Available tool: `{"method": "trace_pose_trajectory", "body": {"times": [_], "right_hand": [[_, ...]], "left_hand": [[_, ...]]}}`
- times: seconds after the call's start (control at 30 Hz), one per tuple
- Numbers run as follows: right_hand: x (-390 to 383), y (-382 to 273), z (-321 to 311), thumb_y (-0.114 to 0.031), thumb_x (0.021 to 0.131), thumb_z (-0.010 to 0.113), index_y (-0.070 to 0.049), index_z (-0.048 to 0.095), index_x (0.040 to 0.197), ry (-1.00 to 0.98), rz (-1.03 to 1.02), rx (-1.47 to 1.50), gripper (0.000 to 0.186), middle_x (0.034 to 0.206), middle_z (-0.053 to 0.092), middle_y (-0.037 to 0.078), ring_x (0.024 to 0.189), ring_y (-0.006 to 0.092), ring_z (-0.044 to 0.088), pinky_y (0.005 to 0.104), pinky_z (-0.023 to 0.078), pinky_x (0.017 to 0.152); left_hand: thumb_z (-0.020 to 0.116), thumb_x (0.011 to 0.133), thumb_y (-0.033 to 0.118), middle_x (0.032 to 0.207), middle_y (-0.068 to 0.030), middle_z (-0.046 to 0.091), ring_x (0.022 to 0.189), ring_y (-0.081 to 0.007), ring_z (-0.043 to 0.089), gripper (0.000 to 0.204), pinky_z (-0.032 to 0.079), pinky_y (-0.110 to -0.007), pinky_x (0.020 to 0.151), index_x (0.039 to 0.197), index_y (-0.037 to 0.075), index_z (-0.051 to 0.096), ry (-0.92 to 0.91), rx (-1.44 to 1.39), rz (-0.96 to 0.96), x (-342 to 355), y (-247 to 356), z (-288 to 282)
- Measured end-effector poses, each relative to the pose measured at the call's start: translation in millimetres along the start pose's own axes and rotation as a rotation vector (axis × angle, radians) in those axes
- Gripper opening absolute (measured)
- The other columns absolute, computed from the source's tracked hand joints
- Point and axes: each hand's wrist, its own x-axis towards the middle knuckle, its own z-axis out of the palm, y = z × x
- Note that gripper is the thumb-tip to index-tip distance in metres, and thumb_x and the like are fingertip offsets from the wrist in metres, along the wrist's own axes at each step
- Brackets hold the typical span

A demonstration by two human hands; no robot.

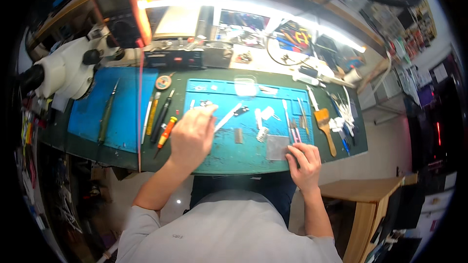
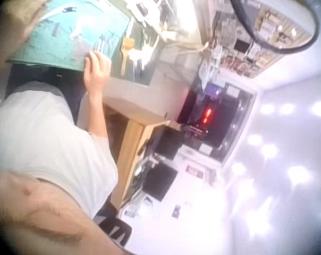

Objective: The person moves between workstations in a repair shop, handling small electronic components and tools. They retrieve items from a drawer, use a lighter to heat a small metal piece, and manipulate components on a blue mat using tweezers and a screwdriver.

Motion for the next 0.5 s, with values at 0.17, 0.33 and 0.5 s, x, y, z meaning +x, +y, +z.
{"method": "trace_pose_trajectory", "body": {"times": [0.17, 0.33, 0.5], "right_hand": [[-7.3, 14.7, -3.3, 0.0, 0.082, 0.074, -0.004, 0.071, 0.108, 0.023, 0.175, 0.041, 0.026, 0.105, 0.067, 0.01, 0.095, 0.0298, 0.064, 0.0393, 0.052, 0.082], [-6.3, 23.5, 6.0, 0.002, 0.085, 0.071, -0.002, 0.071, 0.109, 0.068, 0.323, 0.146, 0.024, 0.103, 0.065, 0.01, 0.089, 0.026, 0.065, 0.0363, 0.053, 0.077], [-1.3, 30.8, 13.2, 0.002, 0.087, 0.072, -0.001, 0.07, 0.109, 0.141, 0.446, 0.223, 0.023, 0.099, 0.063, 0.009, 0.073, 0.0186, 0.063, 0.0325, 0.052, 0.066]], "left_hand": [[0.076, 0.084, 0.007, 0.103, -0.0095, 0.069, 0.094, -0.029, 0.067, 0.033, 0.055, -0.038, 0.08, 0.115, 0.006, 0.067, -0.284, -0.097, 0.016, -0.4, 8.1, 1.5], [0.081, 0.08, 0.013, 0.108, -0.011, 0.069, 0.099, -0.0301, 0.065, 0.045, 0.053, -0.041, 0.088, 0.12, 0.005, 0.065, -0.416, -0.097, 0.144, 2.7, 15.8, 7.3], [0.083, 0.078, 0.016, 0.11, -0.0109, 0.069, 0.104, -0.0304, 0.063, 0.051, 0.051, -0.042, 0.09, 0.123, 0.005, 0.063, -0.51, -0.016, 0.152, 7.7, 21.6, 10.7]]}}
